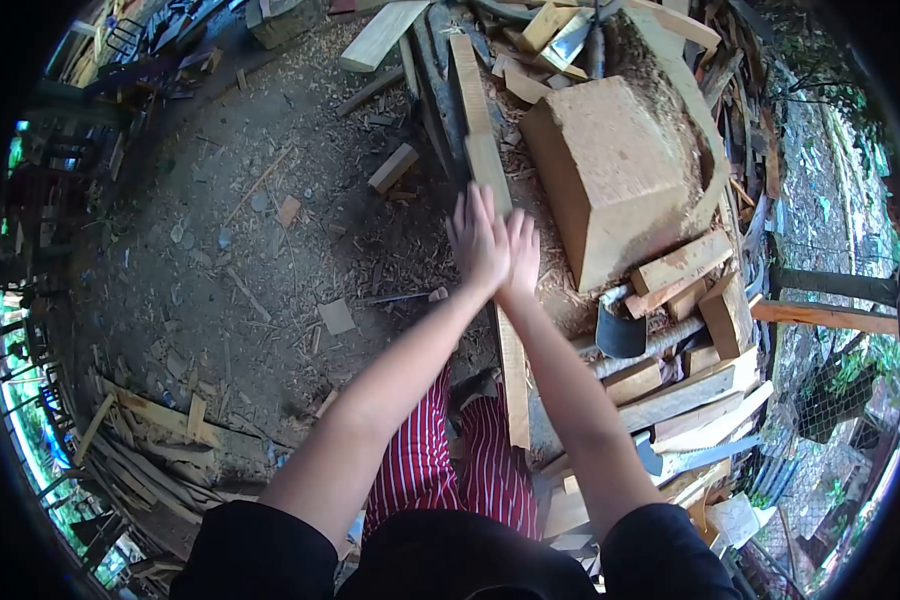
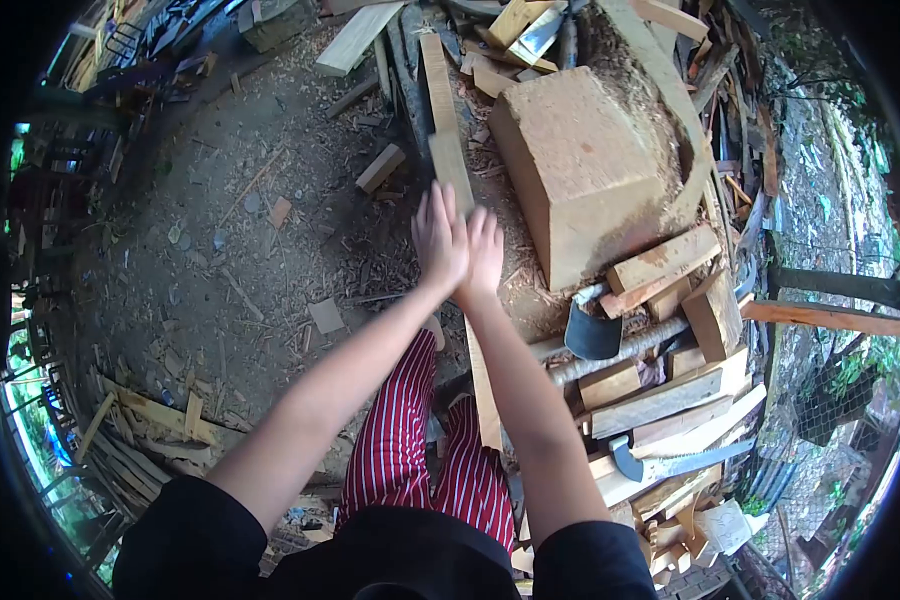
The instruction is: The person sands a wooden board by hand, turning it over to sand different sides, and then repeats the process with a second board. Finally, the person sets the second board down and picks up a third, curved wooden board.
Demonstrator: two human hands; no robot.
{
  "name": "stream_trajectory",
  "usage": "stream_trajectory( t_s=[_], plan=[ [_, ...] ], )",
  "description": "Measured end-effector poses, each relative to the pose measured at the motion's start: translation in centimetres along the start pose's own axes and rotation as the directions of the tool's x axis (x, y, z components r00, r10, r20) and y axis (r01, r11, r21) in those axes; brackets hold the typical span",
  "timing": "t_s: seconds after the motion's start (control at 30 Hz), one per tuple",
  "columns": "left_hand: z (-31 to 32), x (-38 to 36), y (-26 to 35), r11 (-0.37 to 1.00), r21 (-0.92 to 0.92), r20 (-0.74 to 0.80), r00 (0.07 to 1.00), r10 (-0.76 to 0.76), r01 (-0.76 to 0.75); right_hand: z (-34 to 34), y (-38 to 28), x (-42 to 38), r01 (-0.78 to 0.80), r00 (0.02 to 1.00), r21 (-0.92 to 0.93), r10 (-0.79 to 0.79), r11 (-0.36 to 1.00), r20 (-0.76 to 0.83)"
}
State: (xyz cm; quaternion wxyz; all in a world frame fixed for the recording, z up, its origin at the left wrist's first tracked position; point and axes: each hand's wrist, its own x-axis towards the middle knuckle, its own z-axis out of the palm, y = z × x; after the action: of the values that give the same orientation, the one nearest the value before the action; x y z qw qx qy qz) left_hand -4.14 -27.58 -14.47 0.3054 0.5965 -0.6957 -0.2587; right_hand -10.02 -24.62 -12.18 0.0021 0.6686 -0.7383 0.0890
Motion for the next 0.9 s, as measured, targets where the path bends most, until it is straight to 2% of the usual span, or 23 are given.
stream_trajectory(
  t_s=[0.07, 0.23, 0.4, 0.43, 0.53, 0.57, 0.6, 0.63, 0.77, 0.8, 0.83, 0.87, 0.9],
  plan=[
    [-1.1, -6.1, 1.1, 0.998, -0.056, 0.056, 0.998, -0.038, 0.041, 0.0, 0.2, -6.0, -0.018, 0.998, 0.005, 0.017, 1.000, 0.060],
    [-2.0, -19.6, 2.7, 0.995, -0.086, 0.072, 0.996, -0.049, 0.055, -1.5, 0.6, -19.7, -0.035, 0.983, 0.013, 0.032, 0.999, 0.181],
    [-3.5, -27.2, 4.4, 0.983, -0.027, 0.214, 0.961, -0.174, 0.184, -2.6, 0.3, -27.9, -0.080, 0.970, -0.027, 0.084, 0.996, 0.226],
    [-3.5, -27.8, 4.5, 0.988, -0.011, 0.194, 0.970, -0.149, 0.154, -2.5, 0.3, -28.5, -0.085, 0.974, -0.040, 0.092, 0.996, 0.209],
    [-3.5, -26.9, 4.2, 0.987, -0.056, 0.217, 0.967, -0.135, 0.151, -2.2, 0.1, -28.0, -0.111, 0.972, -0.003, 0.109, 0.994, 0.207],
    [-3.4, -25.9, 4.2, 0.979, -0.097, 0.213, 0.965, -0.155, 0.179, -2.3, 0.2, -27.0, -0.112, 0.954, 0.003, 0.107, 0.994, 0.280],
    [-3.0, -24.4, 4.0, 0.977, -0.096, 0.221, 0.961, -0.165, 0.190, -2.6, 0.4, -25.1, -0.061, 0.975, -0.010, 0.062, 0.998, 0.216],
    [-2.6, -22.7, 3.7, 0.978, -0.094, 0.187, 0.968, -0.165, 0.185, -2.6, 0.5, -23.0, -0.063, 0.971, 0.003, 0.061, 0.998, 0.230],
    [-1.3, -13.8, 2.4, 0.978, -0.075, 0.120, 0.976, -0.183, 0.193, -1.9, 0.6, -13.5, -0.059, 0.978, 0.027, 0.052, 0.998, 0.200],
    [-1.1, -11.1, 1.9, 0.989, -0.071, 0.093, 0.988, -0.121, 0.127, -1.5, 0.6, -10.9, -0.061, 0.979, 0.028, 0.055, 0.998, 0.199],
    [-0.8, -8.5, 1.5, 0.996, -0.065, 0.070, 0.996, -0.058, 0.062, -0.7, 0.9, -8.4, -0.036, 0.991, 0.037, 0.031, 0.999, 0.129],
    [-0.9, -5.9, 1.7, 0.994, -0.073, 0.058, 0.996, -0.073, 0.077, 0.1, 1.0, -6.0, -0.009, 0.998, 0.047, 0.006, 0.999, 0.061],
    [-0.8, -3.1, 1.6, 0.992, -0.085, 0.037, 0.996, -0.085, 0.088, 0.0, 0.9, -3.3, 0.015, 0.998, 0.008, -0.015, 1.000, 0.057]
  ],
)
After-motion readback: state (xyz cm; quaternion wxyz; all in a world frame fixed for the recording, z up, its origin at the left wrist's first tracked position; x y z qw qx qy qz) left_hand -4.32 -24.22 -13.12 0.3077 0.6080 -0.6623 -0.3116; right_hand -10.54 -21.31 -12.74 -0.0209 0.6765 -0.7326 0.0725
